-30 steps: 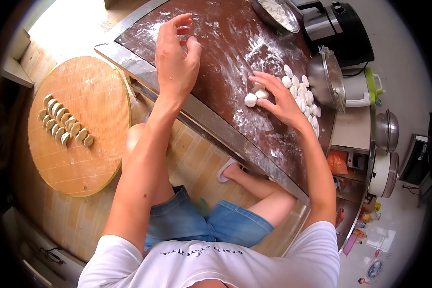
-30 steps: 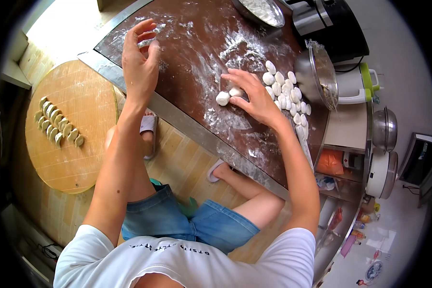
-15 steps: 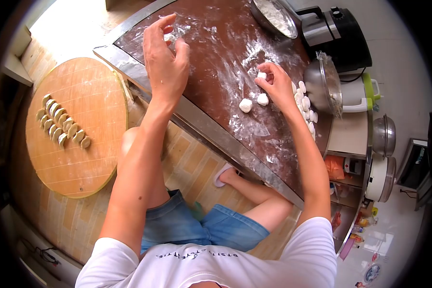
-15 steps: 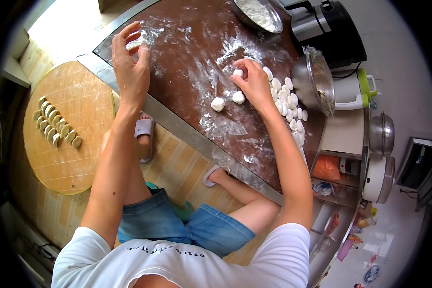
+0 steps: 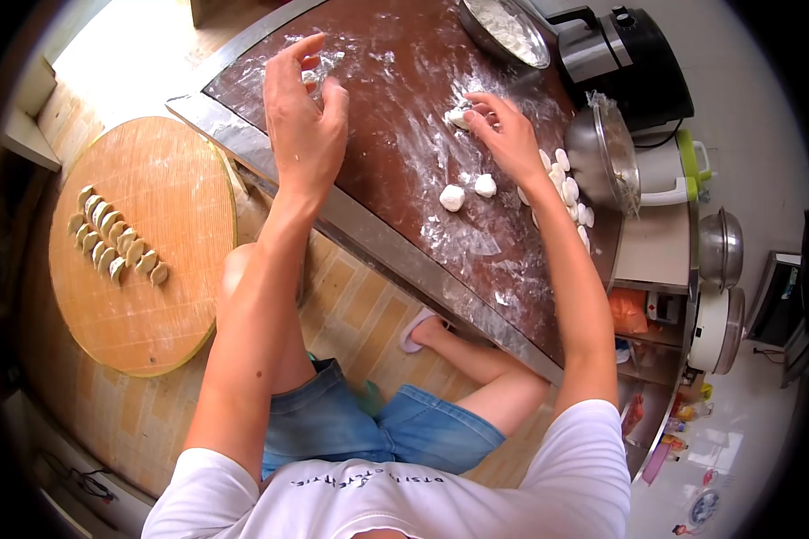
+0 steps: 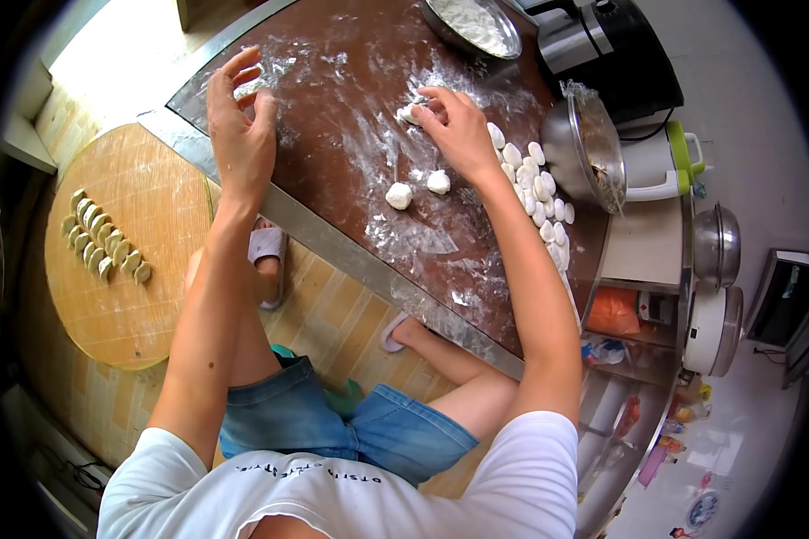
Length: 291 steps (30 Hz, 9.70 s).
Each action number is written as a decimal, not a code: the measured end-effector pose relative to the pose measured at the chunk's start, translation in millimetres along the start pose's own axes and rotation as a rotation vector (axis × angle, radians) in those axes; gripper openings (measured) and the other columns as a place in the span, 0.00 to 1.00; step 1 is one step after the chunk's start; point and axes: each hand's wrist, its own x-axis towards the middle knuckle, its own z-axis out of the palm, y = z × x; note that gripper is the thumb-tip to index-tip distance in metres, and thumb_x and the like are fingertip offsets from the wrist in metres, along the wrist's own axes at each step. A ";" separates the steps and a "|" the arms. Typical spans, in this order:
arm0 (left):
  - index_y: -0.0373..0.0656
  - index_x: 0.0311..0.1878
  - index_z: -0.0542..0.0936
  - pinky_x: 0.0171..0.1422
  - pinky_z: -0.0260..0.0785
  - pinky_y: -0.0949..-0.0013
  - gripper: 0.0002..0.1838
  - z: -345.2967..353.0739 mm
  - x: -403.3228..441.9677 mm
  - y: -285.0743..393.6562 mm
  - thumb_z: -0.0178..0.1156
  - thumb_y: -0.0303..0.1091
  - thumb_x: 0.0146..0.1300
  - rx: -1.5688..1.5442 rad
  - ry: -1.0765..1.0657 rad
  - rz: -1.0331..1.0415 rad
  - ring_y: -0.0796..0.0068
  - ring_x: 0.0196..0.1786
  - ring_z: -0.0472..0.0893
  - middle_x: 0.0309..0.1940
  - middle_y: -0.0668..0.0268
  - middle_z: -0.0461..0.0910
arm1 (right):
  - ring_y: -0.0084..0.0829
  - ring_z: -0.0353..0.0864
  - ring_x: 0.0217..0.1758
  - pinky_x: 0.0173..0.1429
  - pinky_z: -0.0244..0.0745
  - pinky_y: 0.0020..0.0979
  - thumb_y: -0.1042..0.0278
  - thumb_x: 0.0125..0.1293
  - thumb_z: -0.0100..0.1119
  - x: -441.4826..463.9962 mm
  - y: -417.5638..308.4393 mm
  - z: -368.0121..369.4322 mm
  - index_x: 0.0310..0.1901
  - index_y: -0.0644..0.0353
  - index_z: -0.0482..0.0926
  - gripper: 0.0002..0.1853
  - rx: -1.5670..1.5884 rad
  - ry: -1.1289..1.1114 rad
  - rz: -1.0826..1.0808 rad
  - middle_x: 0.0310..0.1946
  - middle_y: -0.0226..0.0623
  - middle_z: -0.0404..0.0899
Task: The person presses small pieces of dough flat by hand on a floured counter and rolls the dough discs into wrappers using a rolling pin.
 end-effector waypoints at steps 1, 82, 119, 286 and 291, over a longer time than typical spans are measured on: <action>0.38 0.54 0.73 0.52 0.70 0.66 0.20 0.5 -0.5 0.4 0.53 0.21 0.55 0.000 -0.006 0.006 0.66 0.49 0.75 0.48 0.59 0.74 | 0.31 0.79 0.36 0.45 0.74 0.32 0.62 0.57 0.67 5.0 1.7 2.5 0.38 0.62 0.79 0.13 -0.007 -0.027 -0.007 0.37 0.39 0.79; 0.38 0.52 0.74 0.51 0.70 0.66 0.19 9.9 -3.9 3.0 0.53 0.21 0.54 0.017 -0.039 0.060 0.65 0.49 0.76 0.46 0.59 0.74 | 0.39 0.67 0.55 0.61 0.61 0.37 0.63 0.57 0.64 -32.4 45.0 -9.0 0.35 0.55 0.79 0.08 -0.176 -0.027 -0.261 0.44 0.35 0.74; 0.39 0.52 0.74 0.51 0.68 0.65 0.21 8.0 -3.9 0.3 0.54 0.20 0.53 0.009 -0.035 0.067 0.64 0.46 0.75 0.44 0.59 0.74 | 0.25 0.77 0.37 0.46 0.72 0.27 0.68 0.52 0.69 -31.2 1.0 -16.4 0.39 0.59 0.80 0.13 0.256 -0.194 0.198 0.38 0.32 0.79; 0.39 0.64 0.59 0.70 0.46 0.59 0.29 -10.9 6.4 -11.1 0.51 0.22 0.57 -0.123 0.425 -0.157 0.64 0.65 0.59 0.62 0.58 0.57 | 0.40 0.69 0.59 0.63 0.67 0.39 0.60 0.60 0.63 56.8 -119.0 87.4 0.42 0.57 0.79 0.13 -0.029 0.072 -0.616 0.51 0.38 0.72; 0.40 0.64 0.61 0.67 0.56 0.62 0.27 -10.4 2.7 -1.4 0.53 0.24 0.61 -0.090 0.259 -0.200 0.67 0.64 0.61 0.62 0.60 0.57 | 0.45 0.66 0.60 0.65 0.63 0.40 0.60 0.60 0.62 -15.3 -47.4 30.1 0.45 0.58 0.78 0.15 -0.140 0.123 -0.316 0.52 0.42 0.71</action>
